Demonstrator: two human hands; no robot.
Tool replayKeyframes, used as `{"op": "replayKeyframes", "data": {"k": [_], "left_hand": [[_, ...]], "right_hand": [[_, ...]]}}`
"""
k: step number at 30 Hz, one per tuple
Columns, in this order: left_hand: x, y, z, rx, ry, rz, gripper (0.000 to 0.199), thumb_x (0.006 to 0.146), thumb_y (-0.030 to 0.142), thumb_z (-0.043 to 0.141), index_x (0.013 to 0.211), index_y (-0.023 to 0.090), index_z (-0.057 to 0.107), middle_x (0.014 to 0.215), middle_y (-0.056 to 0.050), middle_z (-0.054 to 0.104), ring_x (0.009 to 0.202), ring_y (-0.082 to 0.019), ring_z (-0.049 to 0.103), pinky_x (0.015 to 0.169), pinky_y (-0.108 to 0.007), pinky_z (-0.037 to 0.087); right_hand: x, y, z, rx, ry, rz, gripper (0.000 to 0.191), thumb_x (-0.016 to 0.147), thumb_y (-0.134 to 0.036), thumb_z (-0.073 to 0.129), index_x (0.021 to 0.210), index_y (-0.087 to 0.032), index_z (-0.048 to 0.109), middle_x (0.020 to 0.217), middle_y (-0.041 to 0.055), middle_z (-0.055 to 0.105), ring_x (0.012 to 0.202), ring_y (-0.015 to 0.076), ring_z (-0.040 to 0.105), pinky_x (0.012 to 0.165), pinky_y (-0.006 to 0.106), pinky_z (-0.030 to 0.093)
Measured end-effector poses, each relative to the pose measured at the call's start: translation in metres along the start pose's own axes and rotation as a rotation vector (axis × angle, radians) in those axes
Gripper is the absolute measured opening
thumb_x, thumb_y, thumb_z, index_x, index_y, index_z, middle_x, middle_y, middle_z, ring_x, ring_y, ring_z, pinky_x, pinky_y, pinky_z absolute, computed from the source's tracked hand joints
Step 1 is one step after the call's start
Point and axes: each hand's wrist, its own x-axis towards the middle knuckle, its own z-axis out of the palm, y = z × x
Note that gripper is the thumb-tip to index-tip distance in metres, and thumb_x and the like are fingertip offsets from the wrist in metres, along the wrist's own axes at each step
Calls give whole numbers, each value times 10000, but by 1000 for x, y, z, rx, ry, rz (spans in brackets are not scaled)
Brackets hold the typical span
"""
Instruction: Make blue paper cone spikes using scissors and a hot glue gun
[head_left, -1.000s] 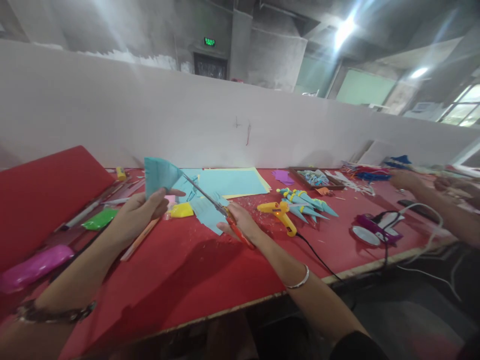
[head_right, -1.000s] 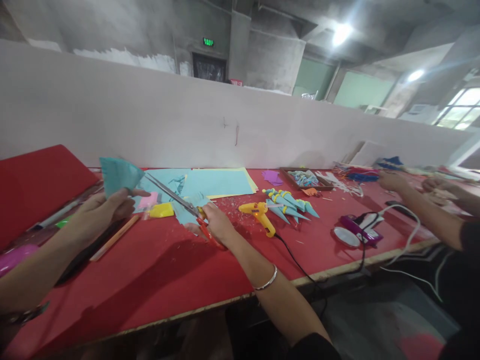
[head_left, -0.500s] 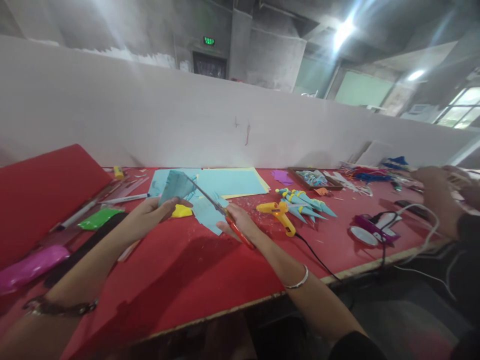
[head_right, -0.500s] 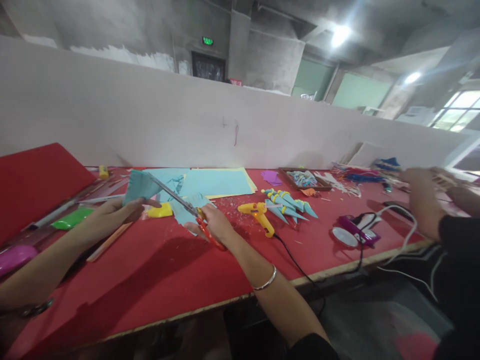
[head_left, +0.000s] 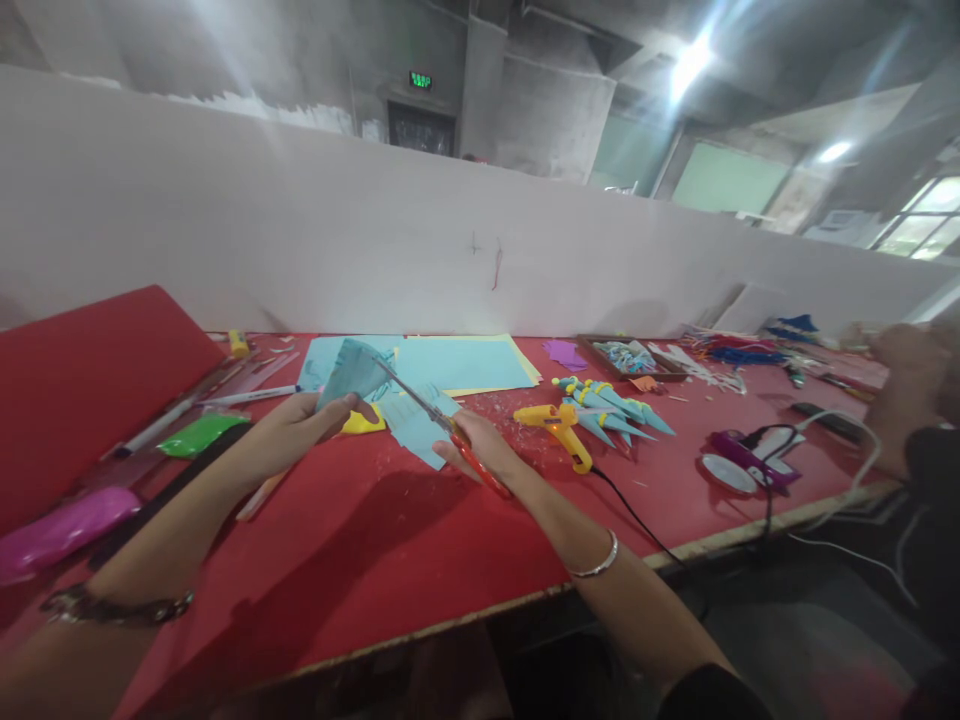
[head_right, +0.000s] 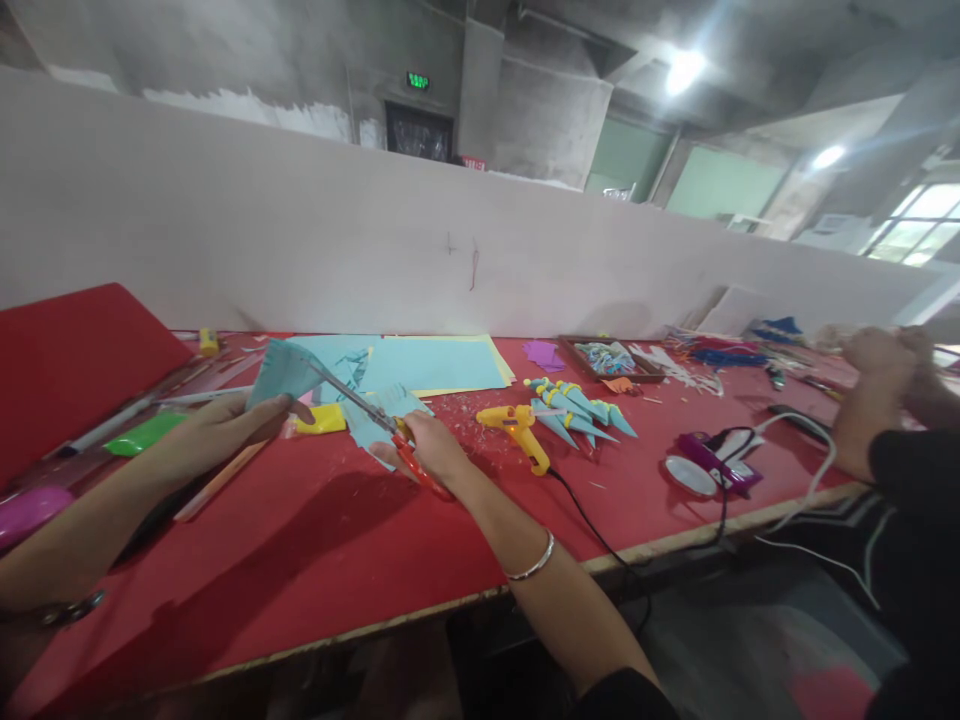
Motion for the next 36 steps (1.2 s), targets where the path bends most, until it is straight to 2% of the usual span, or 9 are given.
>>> {"op": "replayKeyframes", "data": {"k": [5,7,10,12,15,20,25,32,36], "left_hand": [[-1,3,-3,-9,-102,-54,506,774,595,371,786,156,621,508,78,246,471,-104,287,477,-238,261],[1,2,-4,-37,-127,-67,498,770,612,371,706,168,588,473,82,265,450,-101,294,481,-246,287],[4,0,-6,-62,-144,-37,469,766,601,394,623,179,538,496,42,451,510,-120,458,620,-274,401],[7,-2,-8,-65,-127,-38,447,757,592,422,695,170,559,590,7,564,584,-144,538,689,-298,426],[9,-1,-9,-52,-80,-45,456,764,595,418,775,163,563,631,-15,612,622,-163,572,688,-312,435],[11,14,-6,6,21,-13,418,774,556,376,715,171,526,515,4,569,526,-146,540,595,-289,421],[13,25,-5,98,85,17,398,756,537,358,618,191,499,419,46,447,411,-99,400,455,-237,308],[15,19,-6,140,24,39,397,736,544,394,561,199,483,403,45,414,410,-95,382,449,-232,296],[13,21,-3,98,-11,41,429,728,559,375,525,196,483,406,40,416,400,-84,362,443,-232,287]], "right_hand": [[0,-9,-7,7,-52,77,464,737,-619,511,612,-216,319,604,-46,323,551,98,280,524,237,229],[0,-12,-9,2,-65,100,468,736,-615,513,597,-215,314,589,-50,313,547,95,265,524,236,218],[0,-14,-9,1,-75,131,477,733,-612,519,578,-215,304,570,-52,298,539,92,257,520,238,206],[0,-13,-9,9,-76,149,479,730,-606,530,571,-216,302,558,-53,289,531,92,259,518,240,203],[0,-12,-8,8,-74,156,475,727,-594,545,566,-215,308,550,-53,293,530,93,268,520,242,203],[0,-12,-8,18,-95,180,462,714,-571,569,563,-209,327,556,-52,325,536,91,293,523,237,205],[0,-13,-10,21,-105,144,417,719,-516,581,585,-208,334,577,-56,322,547,92,311,531,234,228],[-4,-13,-6,69,-124,60,340,729,-481,574,763,-211,369,763,-24,401,662,117,394,598,240,329],[-3,-13,-5,62,-101,64,368,721,-508,577,717,-212,358,719,-29,380,635,116,368,584,242,305]]}}
